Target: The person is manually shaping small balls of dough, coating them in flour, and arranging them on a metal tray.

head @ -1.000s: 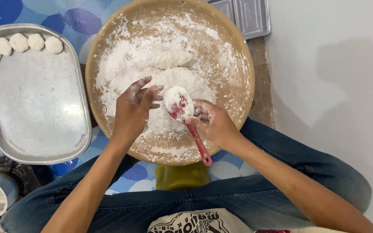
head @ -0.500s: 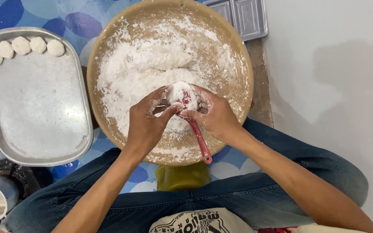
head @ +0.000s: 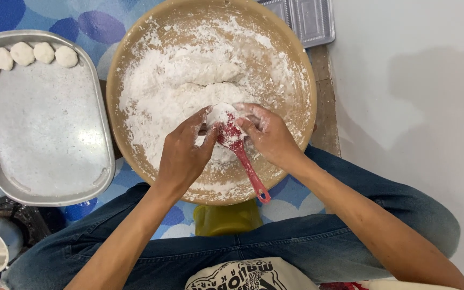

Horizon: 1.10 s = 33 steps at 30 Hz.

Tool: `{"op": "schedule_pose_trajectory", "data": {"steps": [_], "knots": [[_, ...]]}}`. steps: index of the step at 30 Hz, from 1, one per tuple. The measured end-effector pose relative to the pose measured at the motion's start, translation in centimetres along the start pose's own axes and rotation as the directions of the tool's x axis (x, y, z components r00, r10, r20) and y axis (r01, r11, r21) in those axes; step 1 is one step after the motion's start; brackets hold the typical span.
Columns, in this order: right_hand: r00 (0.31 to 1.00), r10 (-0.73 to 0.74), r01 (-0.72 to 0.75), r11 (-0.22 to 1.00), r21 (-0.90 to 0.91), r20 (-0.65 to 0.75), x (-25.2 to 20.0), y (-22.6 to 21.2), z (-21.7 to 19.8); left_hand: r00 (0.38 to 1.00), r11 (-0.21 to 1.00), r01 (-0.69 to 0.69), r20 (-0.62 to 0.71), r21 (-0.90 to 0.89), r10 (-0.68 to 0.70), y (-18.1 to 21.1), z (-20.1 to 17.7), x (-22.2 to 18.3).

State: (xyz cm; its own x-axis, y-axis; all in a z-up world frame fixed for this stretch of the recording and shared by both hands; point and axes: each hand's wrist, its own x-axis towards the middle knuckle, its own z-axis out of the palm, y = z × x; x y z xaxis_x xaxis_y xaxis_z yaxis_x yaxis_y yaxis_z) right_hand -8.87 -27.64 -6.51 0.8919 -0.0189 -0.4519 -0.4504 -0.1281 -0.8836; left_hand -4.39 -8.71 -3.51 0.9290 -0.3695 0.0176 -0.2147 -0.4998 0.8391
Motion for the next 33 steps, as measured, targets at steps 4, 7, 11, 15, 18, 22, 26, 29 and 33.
{"op": "schedule_pose_trajectory", "data": {"steps": [4,7,11,15,18,22,26,29,33], "knots": [[0.997,-0.071,0.071,0.997,0.004,0.008,0.3,-0.9,0.0,0.999,0.997,0.008,0.047,0.075,-0.012,-0.4,0.3,0.2],[0.995,-0.093,0.092,0.995,0.031,0.038,0.7,-0.7,-0.2,0.981,0.981,0.167,0.115,-0.098,-0.156,-0.2,0.7,0.6],[0.990,-0.140,0.142,0.984,0.110,-0.027,1.6,0.2,-0.9,0.899,0.761,0.435,0.280,-0.482,-0.337,-1.1,0.9,1.1],[0.987,-0.160,0.160,0.985,0.059,-0.015,1.5,0.0,-1.2,0.909,0.849,0.410,0.225,-0.335,-0.350,-1.5,0.9,1.1],[0.986,-0.134,0.132,0.991,-0.030,-0.097,2.4,1.3,-2.3,0.913,0.777,0.408,0.222,-0.480,-0.342,-3.0,1.5,1.3],[0.989,0.010,-0.040,0.979,-0.201,-0.148,3.3,3.4,-4.7,0.905,0.737,0.424,0.222,-0.526,-0.362,-3.3,1.2,1.4],[0.987,0.087,-0.133,0.907,-0.399,-0.132,1.7,0.9,-5.6,0.908,0.696,0.415,0.221,-0.587,-0.355,-3.3,0.7,1.7],[0.980,0.185,-0.200,0.863,-0.464,-0.077,1.6,-0.8,-5.3,0.893,0.659,0.444,0.241,-0.607,-0.381,-2.4,-0.1,2.0],[0.972,0.227,-0.227,0.860,-0.456,-0.056,2.7,0.8,-4.6,0.895,0.636,0.439,0.245,-0.634,-0.374,-2.2,-0.4,2.0]]}}
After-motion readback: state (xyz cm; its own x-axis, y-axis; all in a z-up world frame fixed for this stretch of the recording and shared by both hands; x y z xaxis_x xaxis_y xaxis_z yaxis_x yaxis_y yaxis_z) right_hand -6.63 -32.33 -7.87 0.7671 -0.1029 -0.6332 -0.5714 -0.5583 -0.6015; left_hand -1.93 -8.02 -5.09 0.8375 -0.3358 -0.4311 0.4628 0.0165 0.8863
